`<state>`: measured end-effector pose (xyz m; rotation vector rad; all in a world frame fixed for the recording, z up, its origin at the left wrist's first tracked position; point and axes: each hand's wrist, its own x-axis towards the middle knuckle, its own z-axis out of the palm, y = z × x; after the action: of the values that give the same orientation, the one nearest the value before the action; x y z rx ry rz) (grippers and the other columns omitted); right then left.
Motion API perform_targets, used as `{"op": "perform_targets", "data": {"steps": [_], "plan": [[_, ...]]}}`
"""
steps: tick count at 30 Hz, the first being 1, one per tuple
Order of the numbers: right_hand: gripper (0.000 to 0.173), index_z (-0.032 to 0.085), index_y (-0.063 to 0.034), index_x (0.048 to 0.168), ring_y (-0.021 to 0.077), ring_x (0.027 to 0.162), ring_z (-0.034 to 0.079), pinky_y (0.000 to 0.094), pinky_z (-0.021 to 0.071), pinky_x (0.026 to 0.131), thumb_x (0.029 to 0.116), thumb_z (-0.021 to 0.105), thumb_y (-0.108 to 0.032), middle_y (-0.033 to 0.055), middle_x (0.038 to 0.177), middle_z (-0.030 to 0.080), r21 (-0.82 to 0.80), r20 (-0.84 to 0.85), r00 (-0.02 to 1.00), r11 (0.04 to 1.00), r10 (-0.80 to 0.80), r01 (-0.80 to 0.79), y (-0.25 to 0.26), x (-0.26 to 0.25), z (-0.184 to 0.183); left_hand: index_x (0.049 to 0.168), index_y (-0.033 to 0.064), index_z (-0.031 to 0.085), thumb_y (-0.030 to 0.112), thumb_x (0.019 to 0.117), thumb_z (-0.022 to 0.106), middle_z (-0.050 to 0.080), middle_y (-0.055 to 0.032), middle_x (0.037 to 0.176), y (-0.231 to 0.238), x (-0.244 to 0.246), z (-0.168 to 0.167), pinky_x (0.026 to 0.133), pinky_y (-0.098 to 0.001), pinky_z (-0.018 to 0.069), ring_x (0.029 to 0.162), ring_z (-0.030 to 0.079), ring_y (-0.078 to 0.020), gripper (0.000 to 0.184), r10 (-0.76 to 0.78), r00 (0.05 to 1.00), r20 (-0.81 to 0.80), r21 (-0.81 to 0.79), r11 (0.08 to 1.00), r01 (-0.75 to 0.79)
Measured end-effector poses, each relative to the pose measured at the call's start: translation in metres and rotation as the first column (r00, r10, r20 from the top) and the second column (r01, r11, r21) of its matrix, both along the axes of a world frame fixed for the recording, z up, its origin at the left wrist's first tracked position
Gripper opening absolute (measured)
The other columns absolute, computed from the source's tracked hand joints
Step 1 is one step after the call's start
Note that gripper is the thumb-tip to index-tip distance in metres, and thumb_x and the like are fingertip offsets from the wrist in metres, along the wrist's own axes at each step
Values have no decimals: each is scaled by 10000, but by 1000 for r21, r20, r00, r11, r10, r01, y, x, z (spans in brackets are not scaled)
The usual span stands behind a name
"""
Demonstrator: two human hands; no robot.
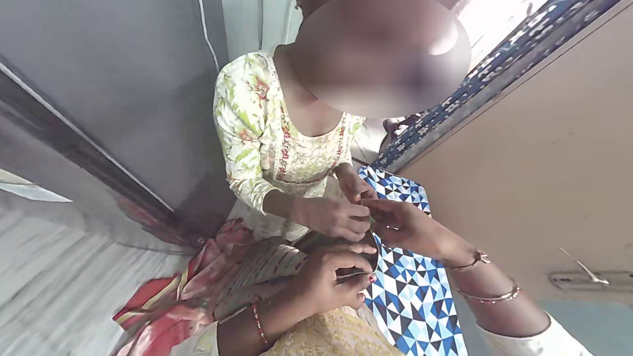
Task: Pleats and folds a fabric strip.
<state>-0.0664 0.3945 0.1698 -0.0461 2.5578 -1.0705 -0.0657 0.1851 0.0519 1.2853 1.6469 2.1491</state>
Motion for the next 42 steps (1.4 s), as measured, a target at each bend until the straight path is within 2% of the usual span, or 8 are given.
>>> {"op": "perform_targets", "data": {"steps": [3,12,16,22,28,36,38,42], "plan": [[484,565,-14,1403,-10,872,648,171,547,783,924,602,-76,50,1117,693,-2,5,1000,1000,-16,16,0,1,-2,940,-24,739,93,904,730,729,-147,1176,1,0,-2,973,-188,531,1180,656,-85,123,-19,1000,10,4,1000,19],[447,596,-18,1368,-10,787,626,159,531,691,926,609,-88,49,1062,684,18,-35,998,999,-48,49,5,4,-9,960,-30,720,81,915,722,711,-144,1230,0,3,-9,978,-195,532,1212,638,-83,121,-69,997,45,55,996,67],[443,600,-20,1368,11,879,665,190,560,787,932,606,-95,61,1120,702,9,-39,996,997,-78,79,7,7,-14,966,-37,721,71,915,716,713,-147,1227,0,4,-11,982,-207,538,1218,641,-99,119,-96,993,70,71,993,92],[442,594,-7,1360,-4,810,649,173,551,728,928,608,-101,37,1052,701,-26,-55,992,994,-111,110,8,12,-17,977,-42,718,71,911,719,704,-152,1250,2,4,-12,964,-195,541,1206,645,-88,132,-131,989,73,71,990,126],[460,579,-16,1383,-19,747,624,155,528,656,931,616,-94,25,1022,697,-43,-55,987,987,-154,152,6,14,-17,941,-3,727,133,907,737,568,-236,1440,6,6,-12,1087,-241,462,1400,501,-161,141,-94,994,60,6,996,94],[453,582,-25,1366,-3,796,655,166,548,674,920,631,-83,24,1064,701,-91,-34,982,979,-187,183,7,14,-20,949,-12,725,124,904,735,498,-265,1496,8,7,-14,1108,-230,435,1435,456,-155,144,-99,992,80,-14,995,101],[458,578,-23,1369,2,817,666,167,556,681,916,634,-68,20,1085,704,-119,-33,978,973,-204,199,6,15,-21,946,-12,725,121,894,738,490,-260,1503,8,7,-14,1056,-203,465,1387,498,-123,143,-101,990,97,-20,994,103],[462,577,-24,1369,3,865,681,166,570,720,911,636,-37,11,1094,712,-164,-41,974,963,-223,213,5,16,-26,957,-19,712,121,915,725,481,-258,1514,11,5,-17,1106,-237,435,1426,464,-153,147,-125,989,76,6,992,125]]}}
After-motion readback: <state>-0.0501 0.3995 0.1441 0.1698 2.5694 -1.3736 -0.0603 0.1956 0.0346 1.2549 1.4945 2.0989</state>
